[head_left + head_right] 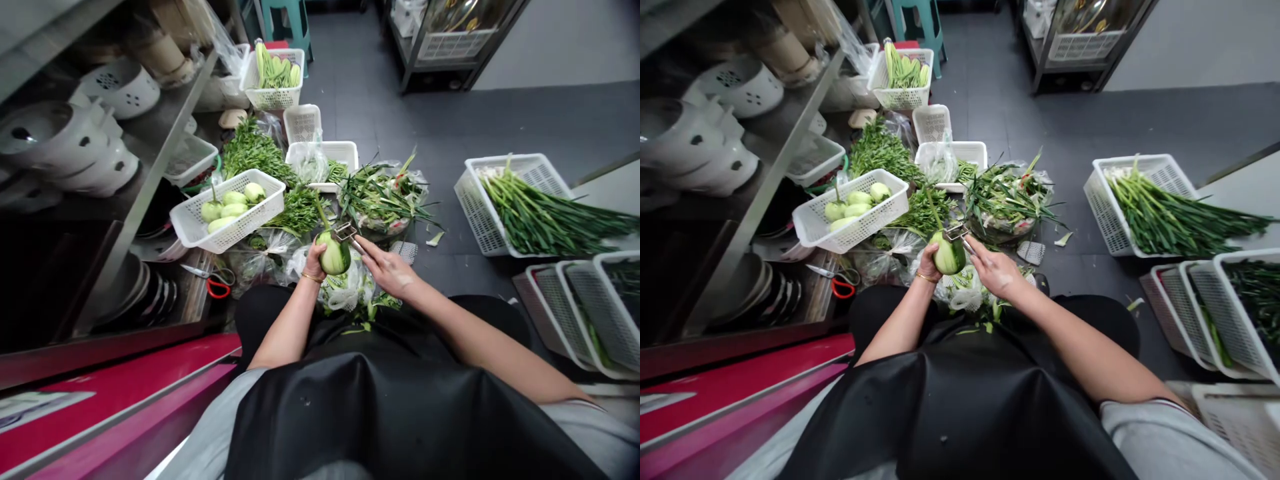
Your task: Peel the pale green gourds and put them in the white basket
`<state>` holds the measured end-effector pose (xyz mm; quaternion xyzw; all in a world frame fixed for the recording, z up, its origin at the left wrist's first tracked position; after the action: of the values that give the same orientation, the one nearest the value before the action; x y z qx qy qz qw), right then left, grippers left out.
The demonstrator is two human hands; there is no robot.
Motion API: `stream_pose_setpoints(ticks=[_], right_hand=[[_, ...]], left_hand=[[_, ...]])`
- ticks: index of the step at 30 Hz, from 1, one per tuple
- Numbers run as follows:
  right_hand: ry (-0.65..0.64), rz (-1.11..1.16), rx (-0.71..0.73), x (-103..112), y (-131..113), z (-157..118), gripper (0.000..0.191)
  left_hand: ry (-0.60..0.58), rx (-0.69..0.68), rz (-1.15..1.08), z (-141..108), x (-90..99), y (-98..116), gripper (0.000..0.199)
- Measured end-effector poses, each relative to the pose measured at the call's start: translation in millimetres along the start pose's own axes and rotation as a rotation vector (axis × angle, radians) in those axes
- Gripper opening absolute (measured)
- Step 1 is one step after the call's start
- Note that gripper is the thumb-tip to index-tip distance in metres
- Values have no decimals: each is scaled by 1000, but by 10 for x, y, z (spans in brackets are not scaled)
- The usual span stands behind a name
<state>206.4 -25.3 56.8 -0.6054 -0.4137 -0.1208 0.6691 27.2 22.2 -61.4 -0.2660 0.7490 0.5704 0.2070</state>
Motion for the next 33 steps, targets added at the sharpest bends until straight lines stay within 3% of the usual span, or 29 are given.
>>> stream_pose_setpoints(ticks=[3,5,9,12,15,18,20,22,24,26,28,30,33], right_hand=[[-120,23,-32,-124,191,-280,49],[-132,44,-44,-66,253,-399,47],[30,45,14,174,13,-148,49],[25,13,32,163,-142,58,51],[-65,-60,-19,116,30,-152,50],[-130,-88,-71,263,265,-471,45],[-80,-45,-56,419,245,-455,45],[-13,12,-15,484,94,-238,46],[37,61,9,390,-59,2,47],[69,100,26,160,-89,53,49],[15,115,21,-123,51,-166,50],[-125,101,-41,-323,298,-519,48],[-117,80,-90,-216,486,-725,45]], left_hand=[[48,-22,0,27,55,65,48],[40,-38,6,42,79,122,49],[-93,-130,83,32,23,195,53],[-141,-192,170,-5,-22,188,54],[-119,-173,282,-15,4,154,56],[-56,-147,265,7,50,149,56],[-37,-149,212,13,34,155,56],[-44,-122,154,1,-23,143,56],[-42,-63,76,-19,-84,118,53],[-11,-17,-1,-27,-108,109,50],[49,2,-60,-9,-79,137,47],[107,-3,-105,26,-22,192,46],[143,5,-128,58,23,249,48]])
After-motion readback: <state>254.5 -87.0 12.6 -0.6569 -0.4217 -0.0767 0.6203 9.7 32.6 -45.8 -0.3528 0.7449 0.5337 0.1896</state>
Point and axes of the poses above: each hand's wrist, its own z-axis towards the middle knuckle, its own x-axis out of the back of the hand, y = z × x, the point moved 3 cm from there along z, towards the middle knuckle, and after that the axes turned 8 degrees about z, right-handed, at the moved point
